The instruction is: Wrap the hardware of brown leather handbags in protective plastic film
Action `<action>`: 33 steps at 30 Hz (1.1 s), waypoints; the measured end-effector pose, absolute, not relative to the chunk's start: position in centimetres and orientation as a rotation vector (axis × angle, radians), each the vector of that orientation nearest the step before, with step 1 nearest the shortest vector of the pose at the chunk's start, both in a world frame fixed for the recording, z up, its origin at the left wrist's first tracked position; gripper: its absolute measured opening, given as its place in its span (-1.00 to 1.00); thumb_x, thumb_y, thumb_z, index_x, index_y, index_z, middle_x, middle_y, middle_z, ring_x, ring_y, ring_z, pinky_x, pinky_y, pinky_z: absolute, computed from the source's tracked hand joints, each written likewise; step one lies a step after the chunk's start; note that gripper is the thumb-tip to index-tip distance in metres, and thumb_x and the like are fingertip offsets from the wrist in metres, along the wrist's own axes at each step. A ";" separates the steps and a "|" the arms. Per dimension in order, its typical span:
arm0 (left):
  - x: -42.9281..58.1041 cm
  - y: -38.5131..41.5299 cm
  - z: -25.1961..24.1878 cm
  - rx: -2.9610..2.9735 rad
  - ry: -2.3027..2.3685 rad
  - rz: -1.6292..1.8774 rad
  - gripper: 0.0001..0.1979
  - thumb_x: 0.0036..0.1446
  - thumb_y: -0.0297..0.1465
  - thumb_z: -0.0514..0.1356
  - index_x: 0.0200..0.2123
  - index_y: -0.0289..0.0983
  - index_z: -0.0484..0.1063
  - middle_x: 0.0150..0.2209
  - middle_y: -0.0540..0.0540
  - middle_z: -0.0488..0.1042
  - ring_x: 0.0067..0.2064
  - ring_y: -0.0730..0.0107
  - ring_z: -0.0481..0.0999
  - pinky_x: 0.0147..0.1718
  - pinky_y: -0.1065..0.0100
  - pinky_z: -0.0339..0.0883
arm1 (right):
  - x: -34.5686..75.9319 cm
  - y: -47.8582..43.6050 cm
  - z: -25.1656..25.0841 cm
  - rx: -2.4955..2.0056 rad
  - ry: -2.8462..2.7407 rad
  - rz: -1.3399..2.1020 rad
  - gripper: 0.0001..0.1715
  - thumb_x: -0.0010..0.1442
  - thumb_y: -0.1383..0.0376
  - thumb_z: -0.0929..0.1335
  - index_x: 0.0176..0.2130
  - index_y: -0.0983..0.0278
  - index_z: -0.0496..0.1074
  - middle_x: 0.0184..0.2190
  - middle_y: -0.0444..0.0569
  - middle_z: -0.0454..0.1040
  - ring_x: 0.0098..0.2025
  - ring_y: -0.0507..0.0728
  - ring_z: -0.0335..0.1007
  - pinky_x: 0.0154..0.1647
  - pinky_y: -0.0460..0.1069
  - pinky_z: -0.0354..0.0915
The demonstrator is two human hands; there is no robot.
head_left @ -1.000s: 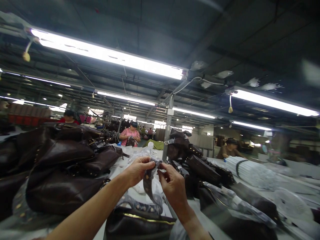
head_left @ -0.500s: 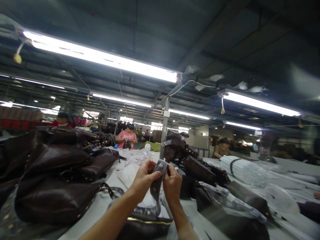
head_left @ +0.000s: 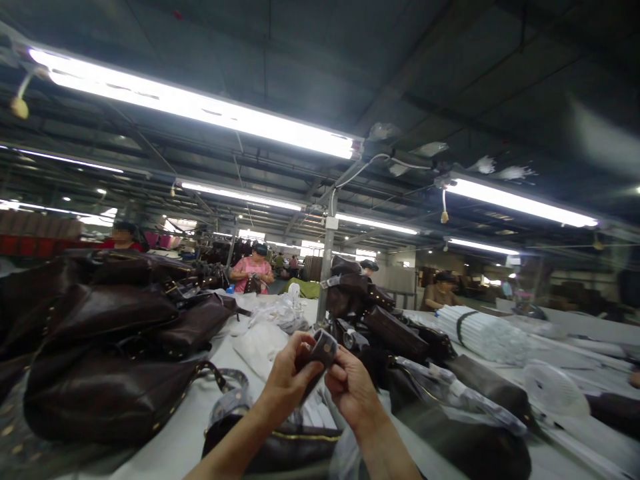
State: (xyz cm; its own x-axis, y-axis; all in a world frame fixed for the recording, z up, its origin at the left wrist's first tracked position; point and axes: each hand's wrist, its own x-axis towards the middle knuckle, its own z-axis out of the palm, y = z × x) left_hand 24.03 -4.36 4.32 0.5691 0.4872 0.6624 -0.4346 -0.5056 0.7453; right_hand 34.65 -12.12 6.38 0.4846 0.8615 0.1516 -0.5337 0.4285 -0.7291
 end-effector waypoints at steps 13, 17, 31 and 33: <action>20.3 -4.4 5.2 2.347 -0.171 1.026 -0.79 0.23 -0.33 0.10 -0.12 -0.22 0.45 -0.23 -0.14 0.49 -0.21 0.29 0.42 -0.20 0.38 0.20 | 35.6 -15.3 5.8 -0.652 -0.641 1.328 -0.80 0.05 0.44 0.44 -0.44 0.30 0.31 -0.82 -0.44 -0.04 -0.81 -0.19 -0.24 -0.80 -0.29 -0.20; 20.0 -3.9 5.5 2.447 -0.194 1.013 -0.84 0.23 -0.34 0.10 -0.23 -0.23 0.46 -0.35 -0.12 0.45 -0.32 0.33 0.37 -0.29 0.39 0.16 | 35.2 -16.0 5.9 -0.590 -0.709 1.444 -0.86 0.07 0.44 0.43 -0.42 0.33 0.36 -0.82 -0.42 0.02 -0.80 -0.20 -0.26 -0.79 -0.30 -0.15; 20.9 -4.4 8.4 1.675 0.038 0.639 -0.60 -0.15 -0.14 0.37 -0.40 -0.36 0.44 -0.52 0.03 0.32 -0.50 0.56 0.23 -0.53 0.50 0.07 | 35.3 -16.6 4.9 -1.310 -1.450 -0.853 -0.54 0.20 0.39 0.26 0.08 0.19 0.41 -0.01 0.09 0.50 -0.05 0.21 0.46 0.02 0.14 0.37; 20.9 -4.2 8.7 1.690 0.012 0.582 -0.59 -0.18 -0.13 0.39 -0.44 -0.35 0.42 -0.55 0.06 0.27 -0.52 0.58 0.21 -0.55 0.50 0.07 | 35.4 -16.2 5.8 -1.312 -1.669 -0.990 -0.40 0.18 0.48 0.20 0.19 0.23 0.29 0.07 0.13 0.44 0.10 0.24 0.37 0.11 0.18 0.31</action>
